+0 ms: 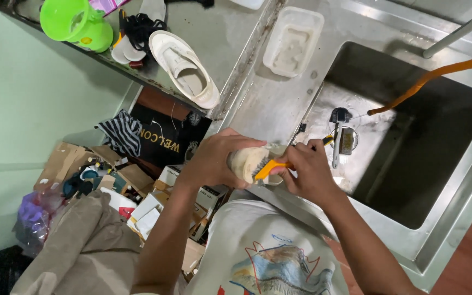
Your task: The person rinses a white sneaker under a running tap, then uses a yellow brush to scrub the sole and sides of the shoe. They repeatedly rinse and scrub the shoe over the course of the clip.
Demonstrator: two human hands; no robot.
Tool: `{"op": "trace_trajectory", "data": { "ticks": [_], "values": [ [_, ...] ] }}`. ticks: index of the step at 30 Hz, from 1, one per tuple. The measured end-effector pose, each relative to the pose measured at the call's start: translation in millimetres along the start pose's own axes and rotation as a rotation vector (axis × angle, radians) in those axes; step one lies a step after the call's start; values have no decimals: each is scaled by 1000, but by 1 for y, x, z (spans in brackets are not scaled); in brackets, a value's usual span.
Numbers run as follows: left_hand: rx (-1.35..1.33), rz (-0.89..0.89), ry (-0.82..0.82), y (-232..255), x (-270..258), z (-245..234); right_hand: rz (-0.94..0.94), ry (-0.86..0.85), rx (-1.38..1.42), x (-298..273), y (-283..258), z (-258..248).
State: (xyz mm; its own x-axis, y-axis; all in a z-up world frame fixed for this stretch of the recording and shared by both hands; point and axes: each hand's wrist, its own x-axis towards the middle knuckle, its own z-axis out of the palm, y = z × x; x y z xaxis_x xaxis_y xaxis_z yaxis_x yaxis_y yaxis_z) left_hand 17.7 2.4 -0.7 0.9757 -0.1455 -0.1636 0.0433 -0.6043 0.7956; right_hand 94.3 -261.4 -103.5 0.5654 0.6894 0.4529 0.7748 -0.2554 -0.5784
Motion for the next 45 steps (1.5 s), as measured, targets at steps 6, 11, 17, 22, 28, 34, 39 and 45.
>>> {"op": "trace_trajectory", "data": {
  "ticks": [6,11,17,22,28,34,39,45],
  "values": [
    [-18,2,0,4,-4,-2,1,14,19,-12,2,9],
    [-32,1,6,0,-4,2,42,-20,61,-14,-30,1],
    [-61,22,23,-4,-7,0,122,-2,106,-17,-7,10],
    [-92,22,36,-14,-18,5,130,-43,161,-30,-17,18],
    [-183,41,81,-26,-19,-1,126,-46,118,-23,-20,24],
    [-191,45,108,-31,-29,6,247,-67,105,-27,-27,20],
    [-229,56,126,-45,-35,9,461,-127,180,-57,6,41],
    [-320,-7,150,-57,-58,17,603,-51,240,-80,-18,27]
  ]
}}
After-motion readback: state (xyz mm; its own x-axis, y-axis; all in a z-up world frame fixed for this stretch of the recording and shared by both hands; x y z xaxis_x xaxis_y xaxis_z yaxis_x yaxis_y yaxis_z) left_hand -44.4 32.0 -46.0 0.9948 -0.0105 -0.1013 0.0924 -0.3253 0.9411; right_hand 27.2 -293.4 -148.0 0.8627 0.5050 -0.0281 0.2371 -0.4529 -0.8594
